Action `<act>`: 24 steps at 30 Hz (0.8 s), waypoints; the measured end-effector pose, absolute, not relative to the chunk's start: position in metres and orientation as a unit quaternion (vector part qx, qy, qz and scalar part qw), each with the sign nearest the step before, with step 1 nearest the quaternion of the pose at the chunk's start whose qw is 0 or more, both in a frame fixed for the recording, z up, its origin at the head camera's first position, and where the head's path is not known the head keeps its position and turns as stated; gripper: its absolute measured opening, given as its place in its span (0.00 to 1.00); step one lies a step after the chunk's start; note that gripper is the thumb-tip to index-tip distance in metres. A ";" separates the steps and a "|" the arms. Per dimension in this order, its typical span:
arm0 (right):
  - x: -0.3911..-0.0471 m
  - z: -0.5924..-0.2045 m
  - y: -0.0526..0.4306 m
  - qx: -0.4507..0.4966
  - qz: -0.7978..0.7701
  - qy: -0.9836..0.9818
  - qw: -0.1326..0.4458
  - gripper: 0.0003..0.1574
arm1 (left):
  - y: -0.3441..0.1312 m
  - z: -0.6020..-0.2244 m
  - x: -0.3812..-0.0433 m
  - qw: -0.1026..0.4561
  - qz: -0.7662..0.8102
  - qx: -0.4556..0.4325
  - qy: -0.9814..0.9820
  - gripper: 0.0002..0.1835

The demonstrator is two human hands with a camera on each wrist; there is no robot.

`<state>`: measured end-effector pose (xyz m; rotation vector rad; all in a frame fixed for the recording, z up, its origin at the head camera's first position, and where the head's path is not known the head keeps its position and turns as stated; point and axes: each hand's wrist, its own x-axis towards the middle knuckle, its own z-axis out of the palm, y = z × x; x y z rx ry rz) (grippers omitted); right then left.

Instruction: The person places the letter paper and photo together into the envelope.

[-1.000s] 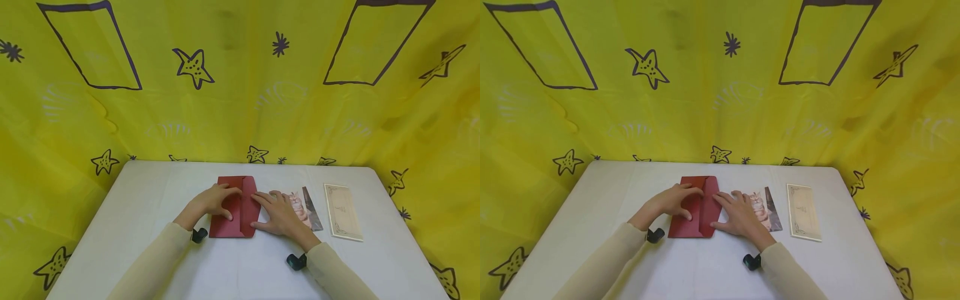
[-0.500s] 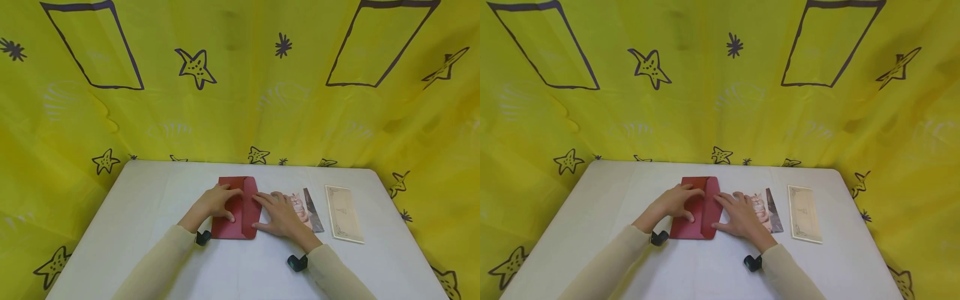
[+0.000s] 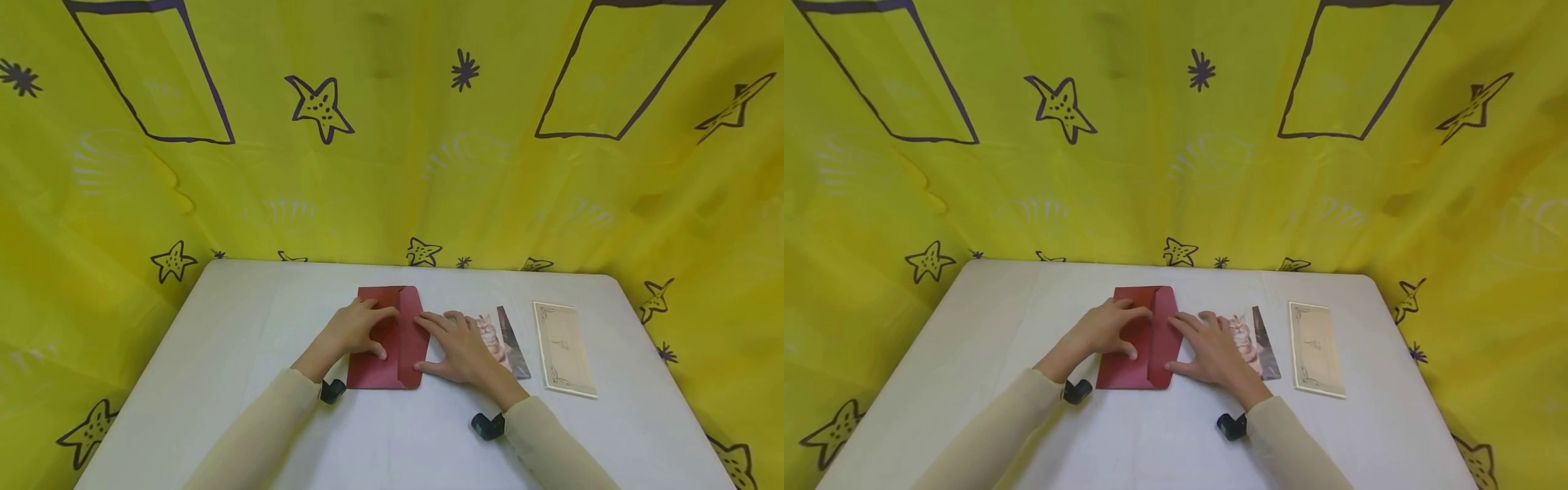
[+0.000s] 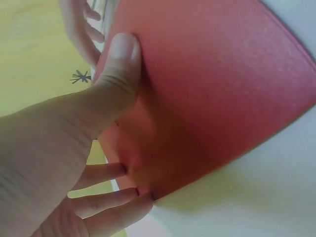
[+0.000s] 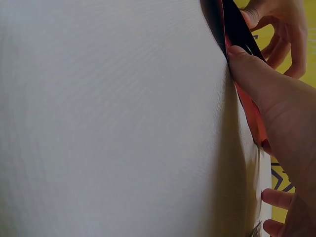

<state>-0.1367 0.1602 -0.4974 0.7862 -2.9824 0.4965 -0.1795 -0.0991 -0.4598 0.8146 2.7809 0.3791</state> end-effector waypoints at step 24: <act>-0.137 -0.494 0.161 0.264 0.160 -0.951 0.007 0.55 | -0.106 -0.451 -0.178 0.152 0.183 0.281 0.930 0.46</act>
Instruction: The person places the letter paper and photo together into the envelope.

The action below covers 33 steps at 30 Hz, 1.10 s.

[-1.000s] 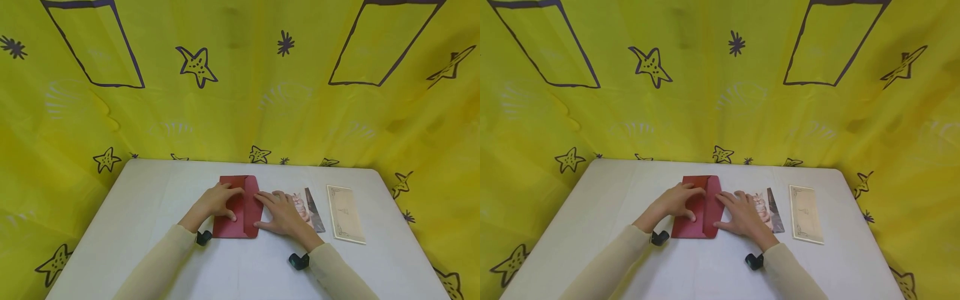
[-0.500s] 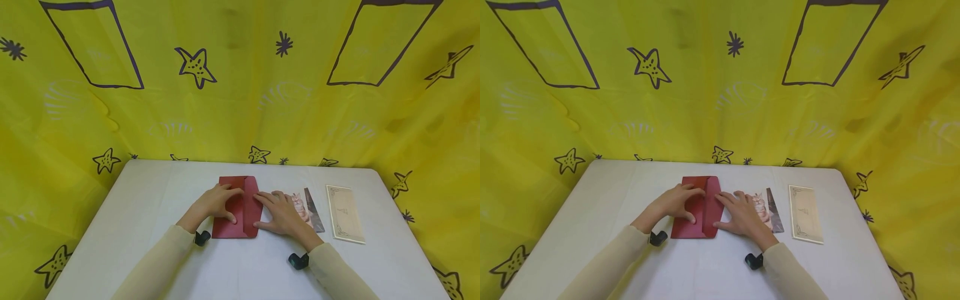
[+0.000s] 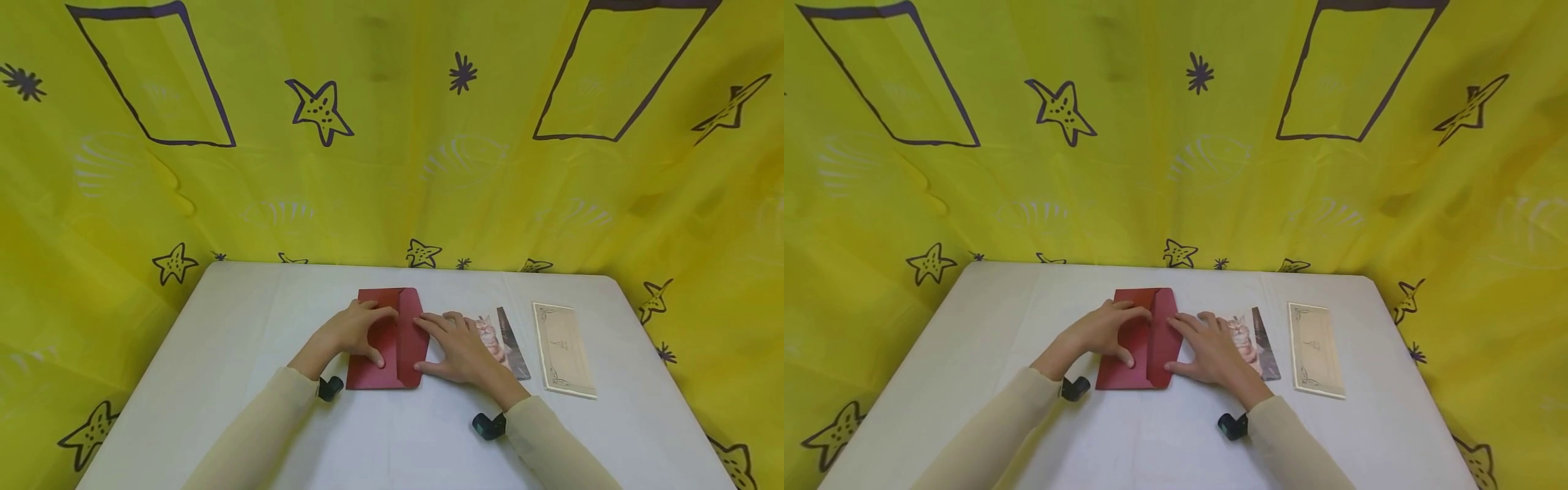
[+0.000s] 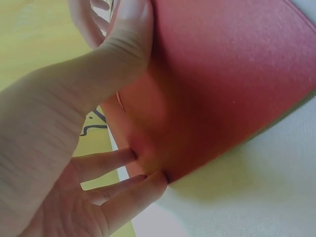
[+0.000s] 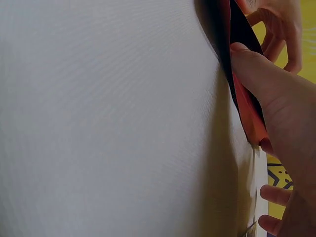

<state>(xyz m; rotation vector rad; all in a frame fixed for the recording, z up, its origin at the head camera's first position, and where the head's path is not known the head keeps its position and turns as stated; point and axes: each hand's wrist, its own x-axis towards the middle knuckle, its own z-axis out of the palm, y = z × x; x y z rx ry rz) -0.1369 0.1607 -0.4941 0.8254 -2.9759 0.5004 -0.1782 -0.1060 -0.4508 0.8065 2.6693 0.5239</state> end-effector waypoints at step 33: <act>-0.135 -0.475 0.247 0.212 0.315 -0.924 0.041 0.48 | -0.107 -0.452 -0.178 0.155 0.194 0.276 0.928 0.45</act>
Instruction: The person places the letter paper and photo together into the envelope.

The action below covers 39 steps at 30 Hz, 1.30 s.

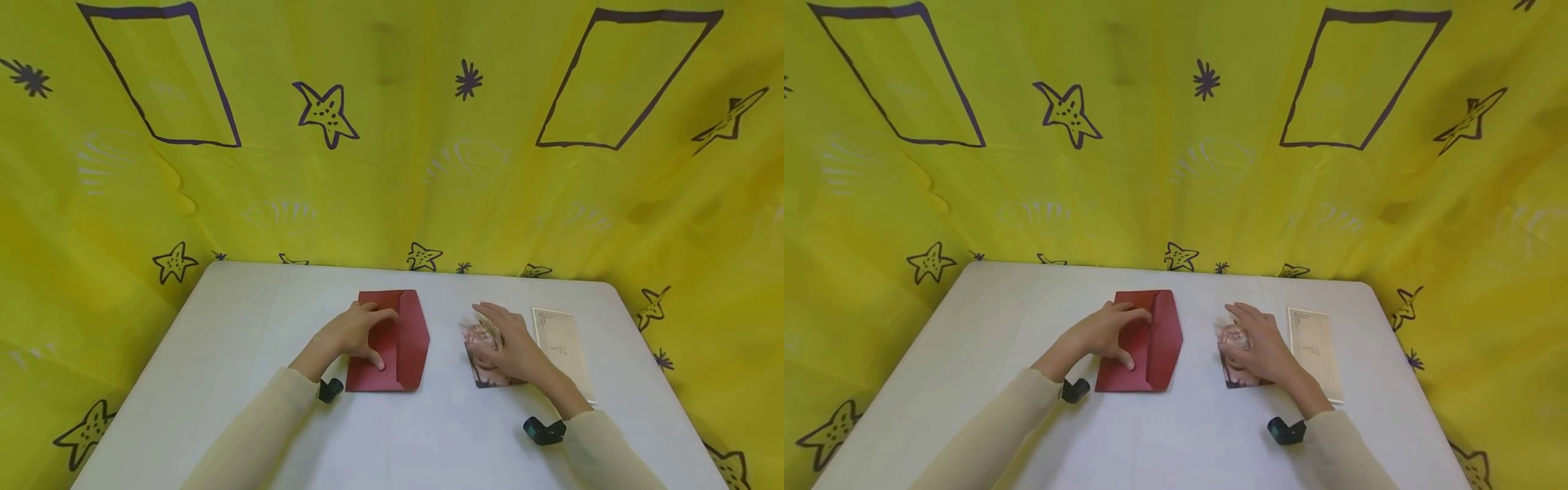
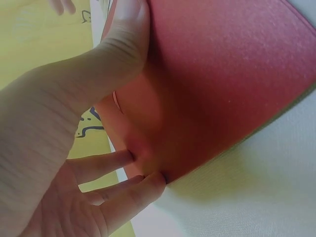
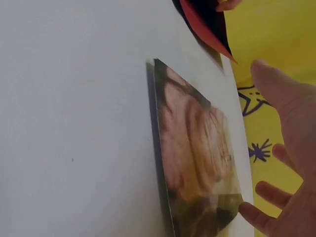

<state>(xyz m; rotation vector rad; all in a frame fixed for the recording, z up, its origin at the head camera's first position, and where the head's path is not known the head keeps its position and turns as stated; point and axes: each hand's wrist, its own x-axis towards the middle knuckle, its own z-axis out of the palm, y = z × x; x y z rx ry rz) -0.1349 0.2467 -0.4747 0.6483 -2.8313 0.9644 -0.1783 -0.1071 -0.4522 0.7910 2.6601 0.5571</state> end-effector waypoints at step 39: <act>-0.118 -0.475 0.273 0.017 0.359 -0.932 -0.042 0.43 | -0.104 -0.453 -0.175 0.139 0.187 0.279 0.932 0.45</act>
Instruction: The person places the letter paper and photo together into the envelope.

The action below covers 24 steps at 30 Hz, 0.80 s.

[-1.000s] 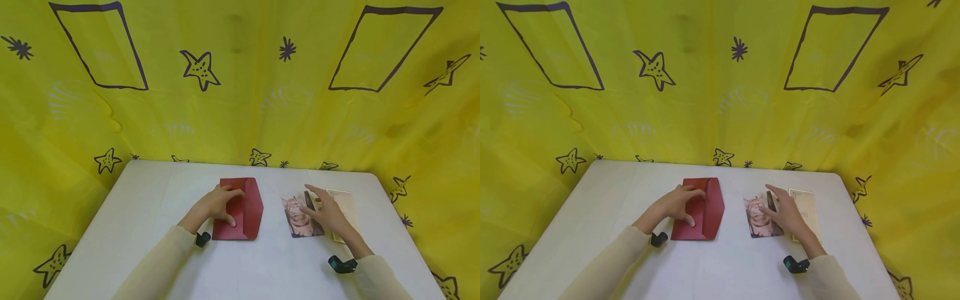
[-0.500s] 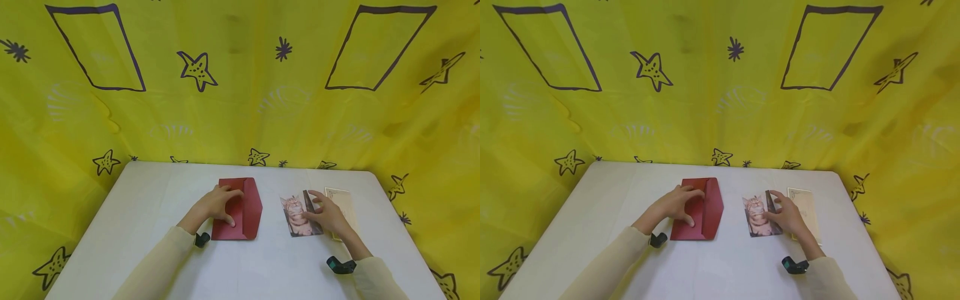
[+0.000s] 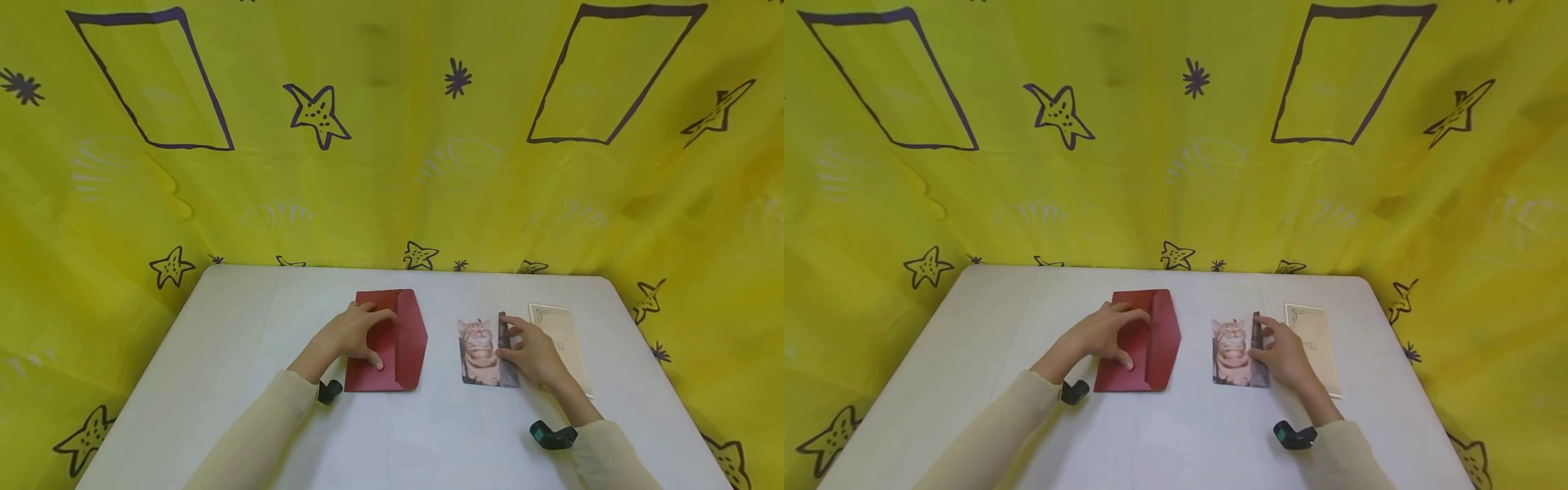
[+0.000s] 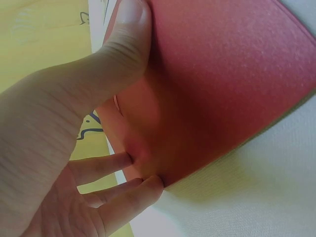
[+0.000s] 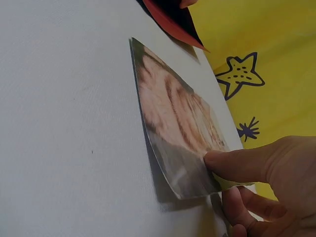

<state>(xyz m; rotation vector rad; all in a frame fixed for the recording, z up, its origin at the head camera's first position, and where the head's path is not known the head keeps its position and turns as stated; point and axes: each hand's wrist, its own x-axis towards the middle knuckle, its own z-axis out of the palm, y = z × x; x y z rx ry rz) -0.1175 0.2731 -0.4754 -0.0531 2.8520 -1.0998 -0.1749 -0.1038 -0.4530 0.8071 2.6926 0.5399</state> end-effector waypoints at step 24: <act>-0.116 -0.465 0.285 -0.024 -0.436 0.894 0.097 0.36 | -0.104 -0.457 -0.175 0.136 0.181 0.278 0.934 0.45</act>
